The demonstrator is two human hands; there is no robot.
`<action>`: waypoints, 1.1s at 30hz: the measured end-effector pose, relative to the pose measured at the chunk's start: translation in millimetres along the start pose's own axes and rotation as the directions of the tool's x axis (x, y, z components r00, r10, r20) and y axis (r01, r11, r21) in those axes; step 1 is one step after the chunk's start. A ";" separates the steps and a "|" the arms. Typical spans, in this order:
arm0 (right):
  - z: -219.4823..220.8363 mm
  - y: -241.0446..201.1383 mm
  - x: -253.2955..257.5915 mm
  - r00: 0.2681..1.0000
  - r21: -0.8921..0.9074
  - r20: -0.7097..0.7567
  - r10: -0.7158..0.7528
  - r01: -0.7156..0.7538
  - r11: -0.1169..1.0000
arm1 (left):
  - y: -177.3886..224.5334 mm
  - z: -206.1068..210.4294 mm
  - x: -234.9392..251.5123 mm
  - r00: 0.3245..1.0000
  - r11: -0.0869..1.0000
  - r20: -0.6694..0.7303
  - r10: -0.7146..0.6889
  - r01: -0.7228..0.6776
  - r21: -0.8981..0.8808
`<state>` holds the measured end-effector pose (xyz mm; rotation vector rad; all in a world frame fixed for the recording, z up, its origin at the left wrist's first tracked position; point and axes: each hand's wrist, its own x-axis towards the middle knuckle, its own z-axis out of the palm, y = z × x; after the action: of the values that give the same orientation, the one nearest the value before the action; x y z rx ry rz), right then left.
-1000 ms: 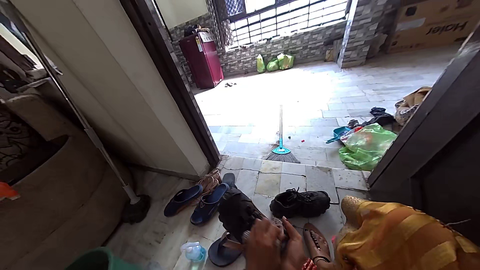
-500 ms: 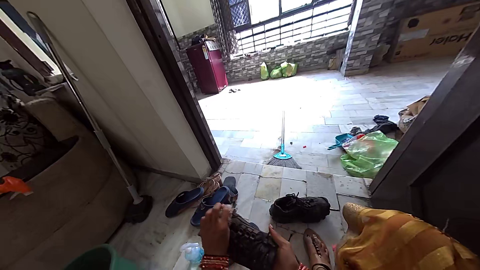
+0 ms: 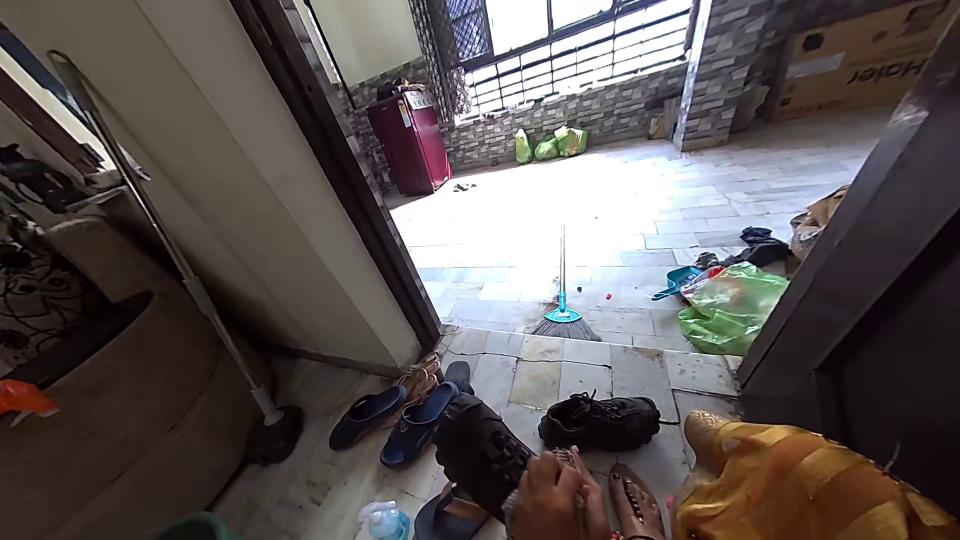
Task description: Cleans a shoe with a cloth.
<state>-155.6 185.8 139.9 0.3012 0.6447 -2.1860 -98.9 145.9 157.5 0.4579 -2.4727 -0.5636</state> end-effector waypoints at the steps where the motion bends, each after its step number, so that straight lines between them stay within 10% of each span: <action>1: 13.1 -11.0 -7.4 0.998 -0.031 -0.055 -0.014 0.012 0.999 | 5.8 2.7 -1.5 0.999 1.000 -0.047 0.023 -0.023 0.001; 9: 22.2 -7.7 -15.9 0.980 -0.147 -0.084 0.182 -0.193 0.970 | -66.7 -11.7 11.0 0.893 0.849 -0.263 0.365 -0.203 0.488; 14: -5.7 12.7 -9.7 0.995 -0.256 -0.018 0.097 -0.099 0.962 | -99.1 -57.9 22.4 0.935 0.793 -0.286 0.208 0.009 0.609; 20: -7.5 12.8 -12.4 0.988 -0.348 0.071 0.138 -0.105 0.932 | -103.6 -75.5 24.1 0.887 0.895 -0.429 -0.171 0.322 0.310; 27: -14.5 9.5 -18.1 0.984 -0.668 0.161 0.073 0.055 0.743 | -97.6 -137.2 37.6 0.535 0.777 -0.584 -0.611 0.548 -0.310; 33: -19.4 6.5 -20.6 0.918 -0.889 0.331 0.217 0.226 0.399 | -104.0 -113.2 35.4 0.969 0.962 -0.169 -0.179 0.209 0.178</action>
<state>-137.5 206.1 129.9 -0.7512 1.4887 -1.4588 -40.0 8.8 208.7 0.7992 -2.3604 -0.3486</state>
